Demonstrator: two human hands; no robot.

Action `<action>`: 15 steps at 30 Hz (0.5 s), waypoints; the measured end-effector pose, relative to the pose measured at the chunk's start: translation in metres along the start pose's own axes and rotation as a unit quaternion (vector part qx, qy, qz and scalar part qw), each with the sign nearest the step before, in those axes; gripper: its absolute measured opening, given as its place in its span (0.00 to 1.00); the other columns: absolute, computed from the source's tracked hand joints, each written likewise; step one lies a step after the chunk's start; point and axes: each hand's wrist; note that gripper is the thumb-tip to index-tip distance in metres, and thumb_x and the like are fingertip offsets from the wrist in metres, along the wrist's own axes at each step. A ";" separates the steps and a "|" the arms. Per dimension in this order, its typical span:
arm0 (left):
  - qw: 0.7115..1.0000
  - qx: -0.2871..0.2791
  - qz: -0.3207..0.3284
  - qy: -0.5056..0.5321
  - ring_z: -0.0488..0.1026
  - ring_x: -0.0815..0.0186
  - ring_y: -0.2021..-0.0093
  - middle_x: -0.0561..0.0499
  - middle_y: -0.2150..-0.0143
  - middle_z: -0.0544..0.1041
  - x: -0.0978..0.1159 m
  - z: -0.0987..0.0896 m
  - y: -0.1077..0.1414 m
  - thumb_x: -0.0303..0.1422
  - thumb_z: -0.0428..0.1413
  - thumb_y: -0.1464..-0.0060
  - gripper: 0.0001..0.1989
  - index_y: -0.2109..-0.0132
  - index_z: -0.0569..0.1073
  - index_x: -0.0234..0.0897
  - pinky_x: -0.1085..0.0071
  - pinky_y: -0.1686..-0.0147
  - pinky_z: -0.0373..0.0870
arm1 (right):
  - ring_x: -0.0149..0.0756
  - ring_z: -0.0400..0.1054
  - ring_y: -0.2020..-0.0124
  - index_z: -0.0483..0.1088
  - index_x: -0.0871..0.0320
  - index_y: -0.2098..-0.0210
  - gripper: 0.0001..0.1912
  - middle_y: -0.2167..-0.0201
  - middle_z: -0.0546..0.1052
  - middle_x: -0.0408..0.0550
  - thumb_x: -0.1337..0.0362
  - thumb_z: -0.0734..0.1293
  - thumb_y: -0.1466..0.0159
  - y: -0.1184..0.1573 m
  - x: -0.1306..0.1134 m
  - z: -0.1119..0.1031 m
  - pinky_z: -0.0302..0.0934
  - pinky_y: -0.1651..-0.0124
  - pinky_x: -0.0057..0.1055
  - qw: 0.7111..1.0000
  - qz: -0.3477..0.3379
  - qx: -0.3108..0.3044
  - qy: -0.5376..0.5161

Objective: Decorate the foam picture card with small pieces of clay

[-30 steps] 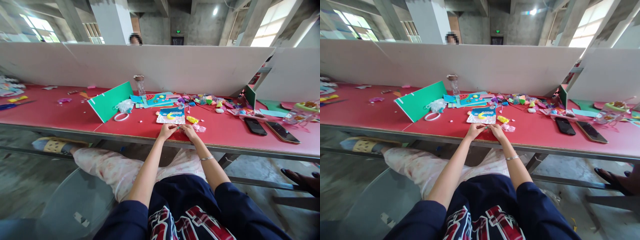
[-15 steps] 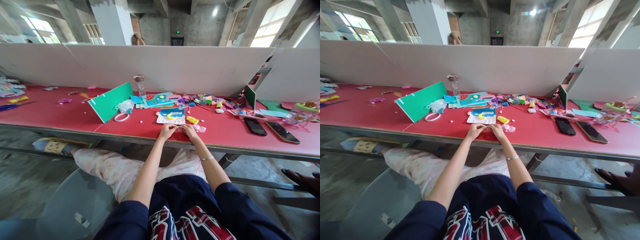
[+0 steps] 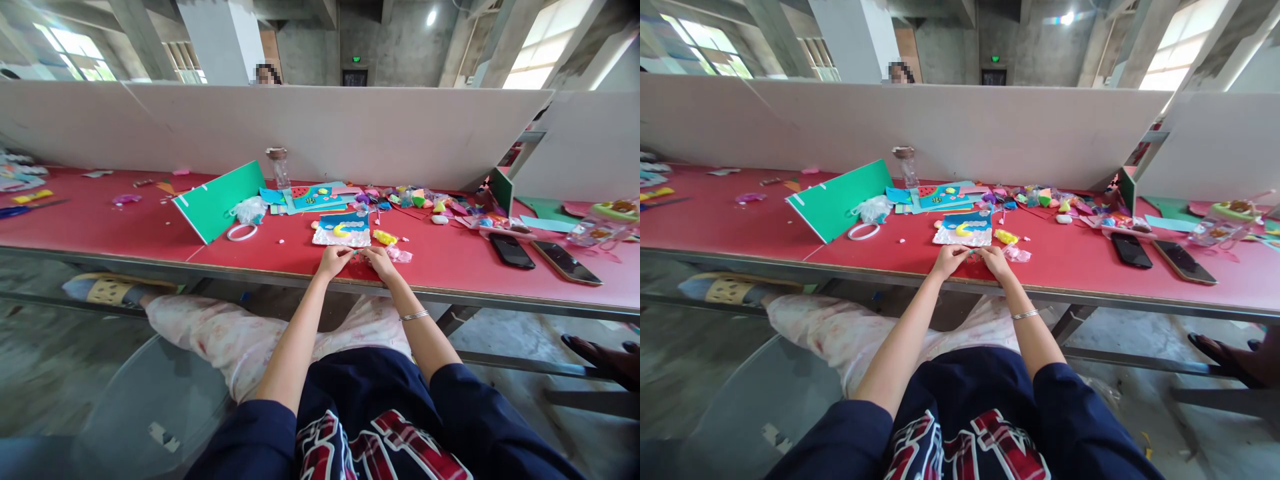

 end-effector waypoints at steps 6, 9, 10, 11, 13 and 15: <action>1.000 0.002 0.009 0.000 0.74 0.62 0.67 0.47 0.70 0.78 0.000 0.000 0.000 0.34 0.56 0.54 0.08 0.70 0.77 0.34 0.69 0.65 0.70 | 0.28 0.53 0.80 0.66 0.60 0.82 0.14 0.87 0.60 0.40 0.56 0.60 0.48 -0.002 0.002 -0.001 0.47 0.75 0.27 1.000 -0.007 0.002 0.007; 1.000 0.004 0.007 -0.002 0.74 0.62 0.67 0.47 0.70 0.78 0.000 0.000 0.000 0.34 0.56 0.54 0.08 0.70 0.77 0.33 0.69 0.65 0.70 | 0.29 0.55 0.79 0.66 0.60 0.82 0.14 0.87 0.61 0.40 0.56 0.60 0.48 -0.003 0.003 -0.001 0.48 0.74 0.27 1.000 -0.010 0.002 0.007; 1.000 0.005 0.007 -0.002 0.74 0.62 0.67 0.47 0.70 0.78 0.000 0.000 0.000 0.34 0.56 0.54 0.08 0.71 0.77 0.34 0.69 0.65 0.70 | 0.29 0.55 0.79 0.66 0.60 0.82 0.15 0.87 0.60 0.40 0.56 0.60 0.48 -0.003 0.004 -0.001 0.48 0.74 0.27 1.000 -0.010 0.003 0.006; 1.000 0.005 0.008 -0.002 0.74 0.62 0.67 0.47 0.70 0.78 0.000 0.000 0.000 0.34 0.56 0.54 0.08 0.71 0.77 0.34 0.69 0.65 0.70 | 0.29 0.54 0.79 0.66 0.60 0.81 0.15 0.87 0.60 0.40 0.56 0.60 0.48 -0.002 0.004 -0.001 0.48 0.74 0.27 1.000 -0.009 0.003 0.006; 1.000 0.004 0.009 -0.003 0.74 0.62 0.67 0.47 0.70 0.78 0.000 0.001 0.000 0.34 0.56 0.54 0.08 0.71 0.77 0.34 0.69 0.65 0.70 | 0.28 0.54 0.79 0.67 0.60 0.81 0.14 0.87 0.60 0.40 0.56 0.60 0.48 -0.002 0.003 -0.001 0.48 0.74 0.27 1.000 -0.009 0.004 0.005; 1.000 0.004 0.007 -0.004 0.74 0.62 0.67 0.47 0.70 0.78 0.000 0.001 0.000 0.35 0.56 0.54 0.09 0.70 0.77 0.34 0.69 0.65 0.70 | 0.28 0.53 0.79 0.66 0.60 0.82 0.14 0.87 0.60 0.40 0.56 0.60 0.48 -0.001 0.002 -0.001 0.48 0.74 0.27 1.000 -0.009 0.005 0.006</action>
Point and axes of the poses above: each hand's wrist, its own y-axis away from the middle knuckle, its own z-axis out of the palm, x = y × z
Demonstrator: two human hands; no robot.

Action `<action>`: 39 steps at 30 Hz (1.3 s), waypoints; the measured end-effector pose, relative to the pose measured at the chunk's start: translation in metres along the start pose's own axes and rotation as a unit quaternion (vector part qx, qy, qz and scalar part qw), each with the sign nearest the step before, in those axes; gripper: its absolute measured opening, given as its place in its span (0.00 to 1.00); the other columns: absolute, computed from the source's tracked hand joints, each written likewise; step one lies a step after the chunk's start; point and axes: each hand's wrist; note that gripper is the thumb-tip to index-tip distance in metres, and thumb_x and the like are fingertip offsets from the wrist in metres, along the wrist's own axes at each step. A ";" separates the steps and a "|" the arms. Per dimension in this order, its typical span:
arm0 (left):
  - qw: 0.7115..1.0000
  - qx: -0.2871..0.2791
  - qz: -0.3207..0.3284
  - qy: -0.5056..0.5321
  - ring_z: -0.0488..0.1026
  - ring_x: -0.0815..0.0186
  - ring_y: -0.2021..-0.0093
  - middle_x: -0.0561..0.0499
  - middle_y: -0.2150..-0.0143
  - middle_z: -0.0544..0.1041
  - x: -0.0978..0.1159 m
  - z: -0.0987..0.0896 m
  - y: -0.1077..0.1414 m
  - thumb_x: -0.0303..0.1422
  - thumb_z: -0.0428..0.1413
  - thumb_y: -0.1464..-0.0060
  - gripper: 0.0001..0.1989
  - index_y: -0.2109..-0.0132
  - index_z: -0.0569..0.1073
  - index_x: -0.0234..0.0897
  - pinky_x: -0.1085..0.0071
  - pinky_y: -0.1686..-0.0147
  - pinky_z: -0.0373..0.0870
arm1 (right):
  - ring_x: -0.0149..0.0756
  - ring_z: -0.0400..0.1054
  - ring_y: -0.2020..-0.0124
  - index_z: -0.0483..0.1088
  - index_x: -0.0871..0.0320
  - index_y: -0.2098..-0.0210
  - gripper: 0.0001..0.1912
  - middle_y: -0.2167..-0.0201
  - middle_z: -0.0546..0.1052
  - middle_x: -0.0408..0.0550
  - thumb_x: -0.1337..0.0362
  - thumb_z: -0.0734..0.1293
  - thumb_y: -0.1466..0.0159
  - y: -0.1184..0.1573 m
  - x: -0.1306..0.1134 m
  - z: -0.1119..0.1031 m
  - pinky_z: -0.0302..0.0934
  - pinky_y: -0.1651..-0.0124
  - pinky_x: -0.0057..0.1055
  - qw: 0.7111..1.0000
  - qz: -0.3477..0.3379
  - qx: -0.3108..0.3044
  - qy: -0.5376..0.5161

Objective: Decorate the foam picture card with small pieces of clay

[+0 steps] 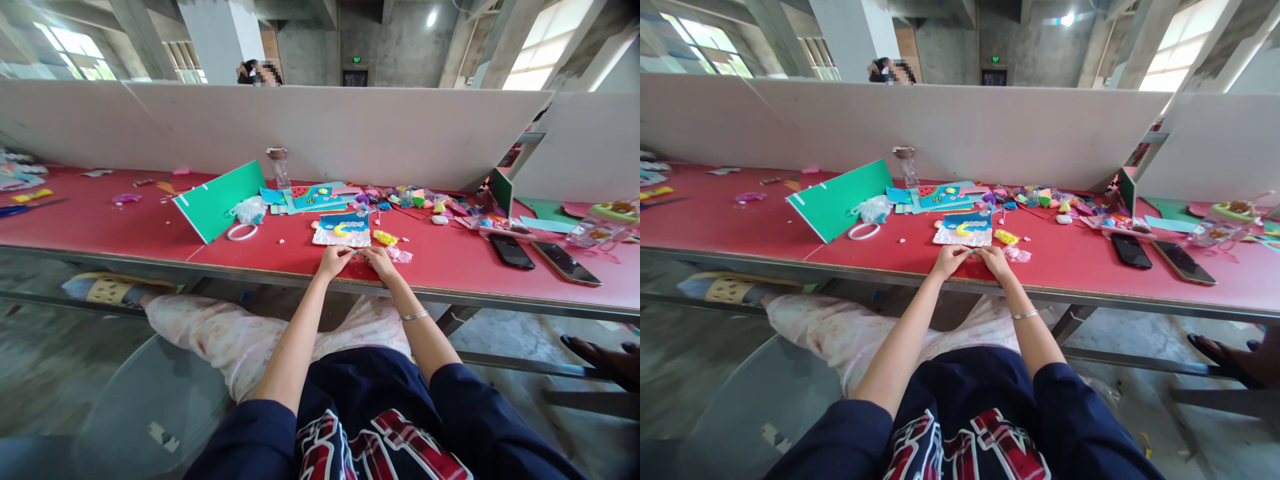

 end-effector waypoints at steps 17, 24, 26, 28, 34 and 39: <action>1.000 0.001 -0.005 -0.004 0.75 0.61 0.66 0.47 0.70 0.78 0.001 0.000 0.000 0.34 0.56 0.54 0.08 0.71 0.76 0.34 0.68 0.65 0.69 | 0.28 0.52 0.80 0.66 0.60 0.81 0.14 0.87 0.59 0.39 0.56 0.60 0.48 0.000 0.000 0.000 0.47 0.74 0.27 1.000 0.006 0.000 0.000; 1.000 0.000 -0.010 -0.010 0.75 0.60 0.66 0.47 0.70 0.79 0.007 0.000 0.002 0.33 0.55 0.54 0.08 0.71 0.76 0.34 0.68 0.64 0.69 | 0.26 0.51 0.81 0.66 0.60 0.82 0.14 0.86 0.61 0.40 0.56 0.61 0.48 -0.002 0.005 0.000 0.46 0.75 0.27 1.000 0.006 0.000 -0.010; 1.000 0.003 -0.012 -0.014 0.75 0.61 0.66 0.48 0.70 0.79 0.009 0.000 0.002 0.33 0.55 0.54 0.07 0.71 0.76 0.34 0.69 0.64 0.69 | 0.26 0.51 0.81 0.65 0.60 0.82 0.14 0.85 0.62 0.40 0.56 0.61 0.48 -0.003 0.006 0.000 0.46 0.75 0.27 1.000 0.005 0.000 -0.015; 1.000 0.003 -0.010 -0.018 0.74 0.62 0.66 0.48 0.70 0.79 0.010 0.000 0.003 0.33 0.55 0.54 0.07 0.71 0.76 0.34 0.69 0.65 0.69 | 0.26 0.51 0.81 0.65 0.60 0.82 0.14 0.85 0.63 0.40 0.57 0.61 0.47 -0.004 0.008 -0.001 0.46 0.76 0.27 1.000 0.005 -0.001 -0.016; 1.000 0.000 0.002 -0.027 0.74 0.65 0.70 0.50 0.72 0.78 0.011 0.001 0.003 0.32 0.55 0.53 0.07 0.71 0.76 0.34 0.72 0.68 0.68 | 0.25 0.50 0.82 0.65 0.61 0.83 0.14 0.87 0.61 0.39 0.58 0.62 0.47 -0.004 0.009 -0.002 0.45 0.77 0.25 1.000 0.006 -0.001 -0.024; 0.999 0.002 0.000 -0.033 0.73 0.65 0.71 0.50 0.73 0.78 0.013 0.001 0.004 0.31 0.54 0.53 0.07 0.72 0.76 0.34 0.73 0.70 0.67 | 0.25 0.50 0.81 0.66 0.61 0.82 0.13 0.86 0.61 0.39 0.59 0.62 0.47 -0.005 0.009 -0.002 0.45 0.77 0.25 1.000 0.002 0.003 -0.025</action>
Point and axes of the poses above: each hand's wrist, its own y-axis away from the middle knuckle, its own z-axis out of the palm, x = y × z
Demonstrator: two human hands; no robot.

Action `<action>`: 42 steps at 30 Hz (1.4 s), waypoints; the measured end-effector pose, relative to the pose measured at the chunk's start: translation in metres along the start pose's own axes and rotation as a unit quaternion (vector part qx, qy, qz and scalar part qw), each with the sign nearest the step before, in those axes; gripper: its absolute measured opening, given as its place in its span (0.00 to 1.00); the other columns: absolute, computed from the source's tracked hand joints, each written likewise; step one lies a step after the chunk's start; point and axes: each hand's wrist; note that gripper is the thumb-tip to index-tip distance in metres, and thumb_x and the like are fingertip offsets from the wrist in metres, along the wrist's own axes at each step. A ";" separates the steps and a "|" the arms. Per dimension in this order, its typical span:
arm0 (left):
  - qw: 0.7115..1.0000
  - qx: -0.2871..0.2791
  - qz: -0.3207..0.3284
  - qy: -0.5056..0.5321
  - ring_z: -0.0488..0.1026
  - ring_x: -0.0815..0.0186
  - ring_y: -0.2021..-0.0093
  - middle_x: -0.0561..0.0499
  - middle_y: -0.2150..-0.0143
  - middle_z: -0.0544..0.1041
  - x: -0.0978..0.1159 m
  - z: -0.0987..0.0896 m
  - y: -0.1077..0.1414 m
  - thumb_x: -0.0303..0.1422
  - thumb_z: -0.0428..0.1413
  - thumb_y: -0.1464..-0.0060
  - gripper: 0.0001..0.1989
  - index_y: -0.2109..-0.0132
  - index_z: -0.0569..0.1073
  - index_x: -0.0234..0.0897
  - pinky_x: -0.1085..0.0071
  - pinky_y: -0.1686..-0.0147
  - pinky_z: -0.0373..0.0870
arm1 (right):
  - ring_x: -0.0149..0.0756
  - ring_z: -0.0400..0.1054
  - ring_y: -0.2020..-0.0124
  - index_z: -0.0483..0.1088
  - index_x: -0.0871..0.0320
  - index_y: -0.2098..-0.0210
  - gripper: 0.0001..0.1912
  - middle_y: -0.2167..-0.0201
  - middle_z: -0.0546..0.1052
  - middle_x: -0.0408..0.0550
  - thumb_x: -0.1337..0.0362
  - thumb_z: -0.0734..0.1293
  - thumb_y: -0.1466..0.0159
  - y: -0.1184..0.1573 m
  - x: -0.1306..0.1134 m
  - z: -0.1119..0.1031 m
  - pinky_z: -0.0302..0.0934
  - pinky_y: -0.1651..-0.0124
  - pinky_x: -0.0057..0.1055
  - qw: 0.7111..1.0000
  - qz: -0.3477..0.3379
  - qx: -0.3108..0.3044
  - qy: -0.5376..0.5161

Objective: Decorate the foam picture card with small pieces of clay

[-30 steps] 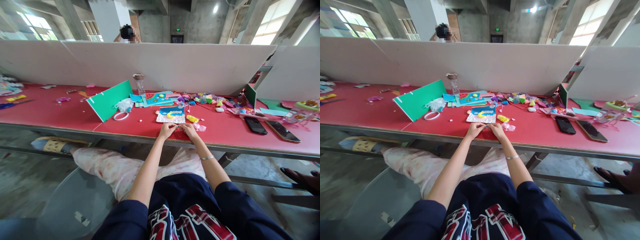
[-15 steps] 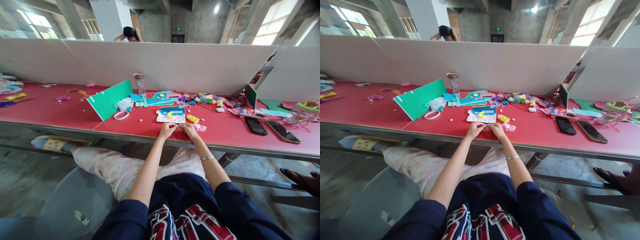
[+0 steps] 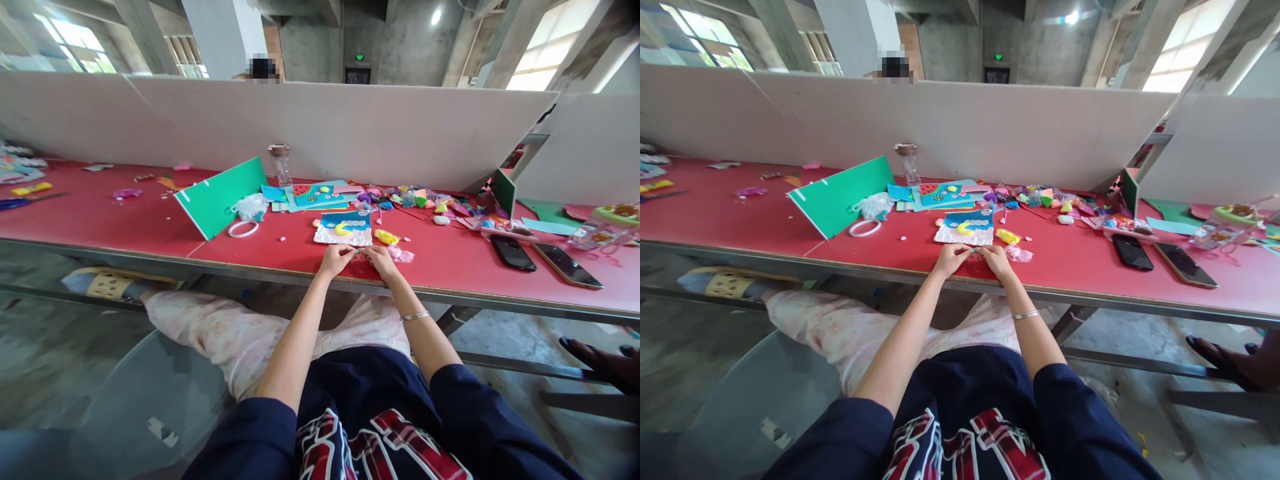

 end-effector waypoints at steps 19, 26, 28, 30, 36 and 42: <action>1.000 0.002 -0.004 0.010 0.75 0.63 0.67 0.49 0.71 0.78 0.000 0.002 0.000 0.29 0.54 0.52 0.06 0.72 0.76 0.33 0.71 0.66 0.69 | 0.25 0.51 0.82 0.67 0.61 0.82 0.14 0.85 0.61 0.38 0.57 0.63 0.47 0.002 0.000 -0.001 0.46 0.77 0.25 1.000 0.002 0.006 0.011; 1.000 -0.001 -0.005 0.012 0.75 0.63 0.68 0.48 0.71 0.78 0.002 0.002 0.000 0.30 0.54 0.52 0.07 0.72 0.76 0.33 0.71 0.67 0.69 | 0.25 0.51 0.82 0.68 0.61 0.81 0.14 0.86 0.59 0.38 0.57 0.63 0.46 0.002 -0.001 -0.001 0.45 0.77 0.26 1.000 0.006 0.005 0.017; 1.000 0.001 -0.005 0.012 0.75 0.63 0.68 0.48 0.71 0.78 0.002 0.002 0.000 0.29 0.54 0.53 0.06 0.72 0.76 0.33 0.71 0.67 0.69 | 0.25 0.51 0.82 0.68 0.60 0.81 0.14 0.86 0.58 0.38 0.56 0.63 0.46 0.002 -0.001 -0.001 0.45 0.77 0.26 1.000 0.008 0.004 0.019; 1.000 0.002 -0.001 0.012 0.74 0.63 0.68 0.48 0.71 0.78 0.001 0.003 0.000 0.30 0.54 0.53 0.07 0.72 0.76 0.33 0.71 0.67 0.68 | 0.25 0.50 0.82 0.68 0.60 0.81 0.14 0.87 0.58 0.38 0.56 0.63 0.47 0.003 -0.003 -0.001 0.45 0.77 0.26 1.000 0.011 0.006 0.021; 1.000 0.000 0.003 0.015 0.74 0.63 0.68 0.48 0.71 0.78 -0.006 0.003 -0.002 0.32 0.55 0.53 0.08 0.71 0.76 0.33 0.71 0.66 0.69 | 0.26 0.52 0.81 0.68 0.60 0.82 0.13 0.85 0.62 0.39 0.57 0.62 0.47 0.004 -0.005 -0.001 0.47 0.76 0.26 1.000 0.012 0.009 0.019; 1.000 0.001 0.004 0.014 0.75 0.62 0.66 0.47 0.70 0.79 -0.007 0.004 -0.003 0.33 0.55 0.53 0.08 0.71 0.76 0.33 0.70 0.65 0.70 | 0.25 0.51 0.82 0.67 0.60 0.82 0.13 0.86 0.60 0.39 0.58 0.62 0.47 0.004 -0.006 -0.001 0.46 0.77 0.25 1.000 0.011 0.010 0.015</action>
Point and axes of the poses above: each hand's wrist, its own y-axis away from the middle knuckle, its own z-axis out of the palm, x = y × z
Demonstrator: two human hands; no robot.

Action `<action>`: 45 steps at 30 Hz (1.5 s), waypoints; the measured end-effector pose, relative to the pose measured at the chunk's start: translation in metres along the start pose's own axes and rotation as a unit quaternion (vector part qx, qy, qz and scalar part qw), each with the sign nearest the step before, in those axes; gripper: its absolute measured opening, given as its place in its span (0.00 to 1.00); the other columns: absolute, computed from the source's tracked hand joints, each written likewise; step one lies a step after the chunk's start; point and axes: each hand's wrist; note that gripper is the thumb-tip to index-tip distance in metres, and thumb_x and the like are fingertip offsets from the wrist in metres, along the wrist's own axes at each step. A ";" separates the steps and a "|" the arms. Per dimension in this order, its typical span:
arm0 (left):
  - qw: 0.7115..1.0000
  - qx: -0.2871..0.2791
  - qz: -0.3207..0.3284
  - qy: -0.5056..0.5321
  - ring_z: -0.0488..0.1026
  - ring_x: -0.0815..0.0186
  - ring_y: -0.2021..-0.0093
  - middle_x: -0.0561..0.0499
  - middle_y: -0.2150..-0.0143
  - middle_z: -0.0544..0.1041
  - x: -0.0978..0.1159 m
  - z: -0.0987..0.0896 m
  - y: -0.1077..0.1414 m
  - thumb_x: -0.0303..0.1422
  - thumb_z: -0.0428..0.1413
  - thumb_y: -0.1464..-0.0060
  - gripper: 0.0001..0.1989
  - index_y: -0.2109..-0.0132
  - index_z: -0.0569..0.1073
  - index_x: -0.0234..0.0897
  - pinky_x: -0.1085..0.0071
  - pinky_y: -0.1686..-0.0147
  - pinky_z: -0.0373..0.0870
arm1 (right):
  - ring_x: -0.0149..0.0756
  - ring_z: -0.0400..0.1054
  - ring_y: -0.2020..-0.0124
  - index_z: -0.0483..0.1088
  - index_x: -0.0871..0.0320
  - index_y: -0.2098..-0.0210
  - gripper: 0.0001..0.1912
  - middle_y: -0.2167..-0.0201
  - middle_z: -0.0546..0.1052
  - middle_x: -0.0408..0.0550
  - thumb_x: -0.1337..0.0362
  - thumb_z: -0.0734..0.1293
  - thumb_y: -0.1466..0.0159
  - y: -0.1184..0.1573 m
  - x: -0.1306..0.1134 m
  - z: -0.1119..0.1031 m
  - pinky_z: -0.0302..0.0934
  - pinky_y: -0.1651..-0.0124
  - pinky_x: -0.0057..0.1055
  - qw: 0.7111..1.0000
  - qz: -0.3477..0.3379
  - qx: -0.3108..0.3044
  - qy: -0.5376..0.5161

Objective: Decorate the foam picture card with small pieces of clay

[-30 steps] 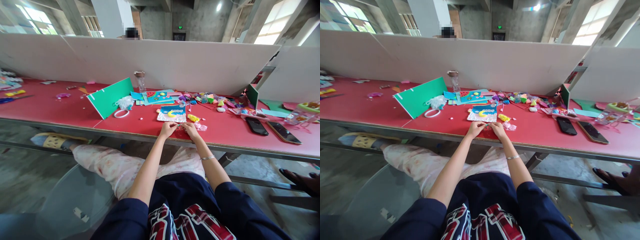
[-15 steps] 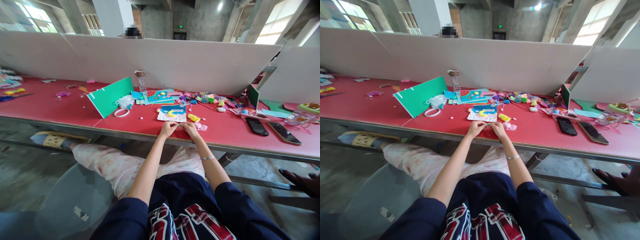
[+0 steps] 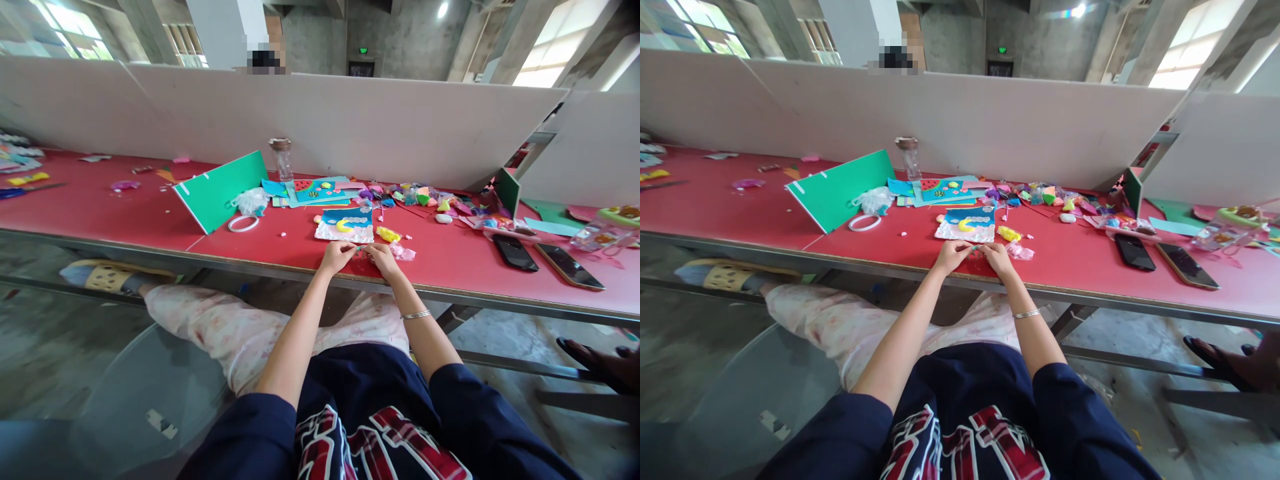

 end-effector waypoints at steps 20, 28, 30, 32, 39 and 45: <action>0.999 0.047 -0.018 0.003 0.75 0.62 0.66 0.47 0.68 0.79 -0.009 0.000 -0.004 0.30 0.57 0.53 0.07 0.66 0.77 0.33 0.67 0.62 0.71 | 0.24 0.42 0.85 0.50 0.57 0.88 0.13 0.89 0.51 0.38 0.63 0.59 0.52 0.004 -0.007 0.002 0.37 0.80 0.28 0.997 0.010 0.035 -0.069; 0.998 0.048 -0.032 0.009 0.75 0.61 0.61 0.46 0.65 0.79 -0.010 -0.003 -0.004 0.29 0.58 0.54 0.07 0.65 0.77 0.34 0.66 0.58 0.71 | 0.23 0.38 0.85 0.45 0.55 0.89 0.17 0.90 0.46 0.36 0.64 0.60 0.53 0.007 -0.009 0.004 0.33 0.80 0.29 0.995 0.022 0.004 -0.100; 0.998 0.050 -0.031 0.001 0.75 0.61 0.64 0.48 0.68 0.79 -0.008 -0.004 -0.003 0.31 0.58 0.54 0.07 0.66 0.77 0.35 0.66 0.60 0.71 | 0.23 0.39 0.85 0.46 0.55 0.89 0.18 0.90 0.47 0.36 0.63 0.62 0.53 0.006 -0.008 0.004 0.34 0.80 0.29 0.997 0.022 0.011 -0.066; 0.998 0.044 -0.034 0.007 0.75 0.62 0.68 0.49 0.72 0.78 -0.007 -0.004 -0.002 0.33 0.58 0.54 0.07 0.67 0.77 0.34 0.68 0.65 0.71 | 0.22 0.40 0.86 0.47 0.55 0.90 0.18 0.91 0.49 0.36 0.63 0.63 0.53 0.006 -0.008 0.004 0.35 0.80 0.28 0.998 0.021 0.020 -0.047; 0.999 0.020 -0.029 0.035 0.74 0.65 0.71 0.48 0.74 0.77 -0.006 -0.004 -0.001 0.36 0.60 0.57 0.10 0.69 0.75 0.33 0.70 0.68 0.70 | 0.23 0.45 0.87 0.53 0.57 0.90 0.12 0.92 0.53 0.38 0.67 0.59 0.54 0.006 -0.007 0.005 0.37 0.82 0.27 0.997 0.007 0.060 -0.056; 0.999 0.013 -0.025 0.021 0.74 0.64 0.69 0.48 0.72 0.77 -0.008 -0.004 -0.002 0.37 0.61 0.57 0.10 0.69 0.75 0.33 0.69 0.65 0.70 | 0.22 0.42 0.86 0.49 0.56 0.88 0.12 0.90 0.50 0.36 0.68 0.60 0.56 0.003 -0.004 0.005 0.36 0.82 0.26 0.986 0.022 0.096 -0.138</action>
Point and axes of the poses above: each hand's wrist, its own y-axis away from the middle knuckle, its own z-axis out of the palm, x = y × z
